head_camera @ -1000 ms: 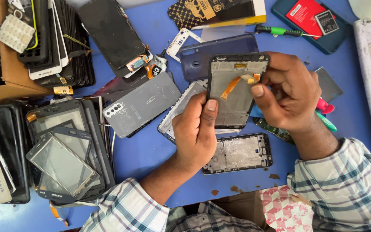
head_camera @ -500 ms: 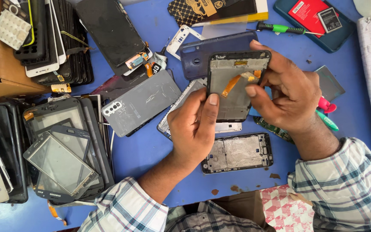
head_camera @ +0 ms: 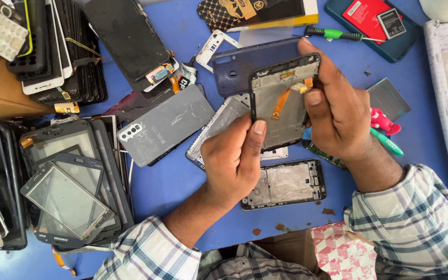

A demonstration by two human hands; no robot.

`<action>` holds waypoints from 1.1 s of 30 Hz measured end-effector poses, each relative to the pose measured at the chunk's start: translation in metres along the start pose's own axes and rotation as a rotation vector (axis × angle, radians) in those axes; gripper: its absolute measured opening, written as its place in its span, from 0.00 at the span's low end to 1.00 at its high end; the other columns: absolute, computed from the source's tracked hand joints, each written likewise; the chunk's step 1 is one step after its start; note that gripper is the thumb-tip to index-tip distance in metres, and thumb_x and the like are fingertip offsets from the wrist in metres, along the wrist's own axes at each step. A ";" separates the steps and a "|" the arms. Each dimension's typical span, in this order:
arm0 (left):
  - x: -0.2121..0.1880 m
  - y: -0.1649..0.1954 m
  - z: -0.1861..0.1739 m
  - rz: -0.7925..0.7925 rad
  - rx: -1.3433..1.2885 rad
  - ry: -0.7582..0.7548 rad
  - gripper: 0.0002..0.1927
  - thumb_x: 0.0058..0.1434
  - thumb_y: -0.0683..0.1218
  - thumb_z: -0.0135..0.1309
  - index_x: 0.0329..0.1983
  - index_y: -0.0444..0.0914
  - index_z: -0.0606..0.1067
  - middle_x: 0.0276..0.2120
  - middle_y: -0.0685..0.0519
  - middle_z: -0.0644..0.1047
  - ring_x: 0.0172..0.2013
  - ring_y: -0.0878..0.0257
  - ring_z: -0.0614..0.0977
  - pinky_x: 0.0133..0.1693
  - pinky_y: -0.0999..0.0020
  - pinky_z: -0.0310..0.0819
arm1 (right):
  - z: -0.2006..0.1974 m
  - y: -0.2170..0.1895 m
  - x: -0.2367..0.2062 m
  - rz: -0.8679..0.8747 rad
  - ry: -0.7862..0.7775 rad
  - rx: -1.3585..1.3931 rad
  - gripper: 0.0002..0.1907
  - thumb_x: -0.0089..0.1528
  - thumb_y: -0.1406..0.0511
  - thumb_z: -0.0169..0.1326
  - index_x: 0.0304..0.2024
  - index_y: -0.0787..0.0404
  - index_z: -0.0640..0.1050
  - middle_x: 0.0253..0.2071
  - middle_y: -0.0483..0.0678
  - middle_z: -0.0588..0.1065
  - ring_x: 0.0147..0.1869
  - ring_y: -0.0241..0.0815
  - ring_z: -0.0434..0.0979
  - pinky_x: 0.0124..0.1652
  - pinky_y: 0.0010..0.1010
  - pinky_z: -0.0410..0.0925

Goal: The person works at a cluttered repair bench covered with phone housings and parts. They pick up a phone midframe, hold it in one hand, and use a screwdriver to pry and scrape inside the frame, then handle the blue back cover and press it onto the frame, continuing to work the seam with the screwdriver.

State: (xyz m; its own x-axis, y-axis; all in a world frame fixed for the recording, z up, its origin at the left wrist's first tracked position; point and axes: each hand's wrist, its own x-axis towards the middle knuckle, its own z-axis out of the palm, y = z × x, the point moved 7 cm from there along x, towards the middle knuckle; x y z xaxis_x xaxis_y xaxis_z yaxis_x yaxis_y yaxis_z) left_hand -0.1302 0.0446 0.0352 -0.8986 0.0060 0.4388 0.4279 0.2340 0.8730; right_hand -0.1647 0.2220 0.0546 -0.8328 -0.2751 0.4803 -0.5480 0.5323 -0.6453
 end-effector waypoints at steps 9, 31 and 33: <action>-0.001 -0.006 0.002 -0.021 0.013 -0.005 0.09 0.76 0.44 0.50 0.49 0.32 0.76 0.22 0.54 0.72 0.20 0.70 0.71 0.24 0.71 0.63 | 0.001 0.001 -0.003 -0.010 0.026 -0.008 0.20 0.81 0.63 0.42 0.71 0.68 0.65 0.38 0.47 0.78 0.33 0.31 0.78 0.38 0.21 0.71; 0.006 -0.010 0.001 -0.066 0.021 0.031 0.13 0.78 0.47 0.48 0.54 0.33 0.77 0.34 0.48 0.80 0.31 0.63 0.80 0.36 0.68 0.74 | -0.006 0.009 -0.011 -0.205 0.104 -0.067 0.20 0.62 0.60 0.70 0.45 0.68 0.77 0.27 0.50 0.76 0.25 0.38 0.76 0.26 0.25 0.67; 0.007 -0.010 0.002 -0.064 0.015 0.029 0.13 0.77 0.47 0.49 0.54 0.33 0.77 0.34 0.49 0.80 0.31 0.62 0.80 0.36 0.68 0.74 | -0.006 0.008 -0.011 -0.234 0.115 -0.098 0.20 0.64 0.60 0.70 0.46 0.67 0.77 0.30 0.51 0.76 0.26 0.38 0.77 0.28 0.26 0.68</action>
State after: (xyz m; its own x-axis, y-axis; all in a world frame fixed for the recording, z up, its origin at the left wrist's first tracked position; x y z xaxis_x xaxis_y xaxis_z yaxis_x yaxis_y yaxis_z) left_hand -0.1409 0.0441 0.0295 -0.9207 -0.0373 0.3884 0.3681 0.2473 0.8963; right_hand -0.1595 0.2338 0.0481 -0.6668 -0.3101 0.6776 -0.7097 0.5415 -0.4506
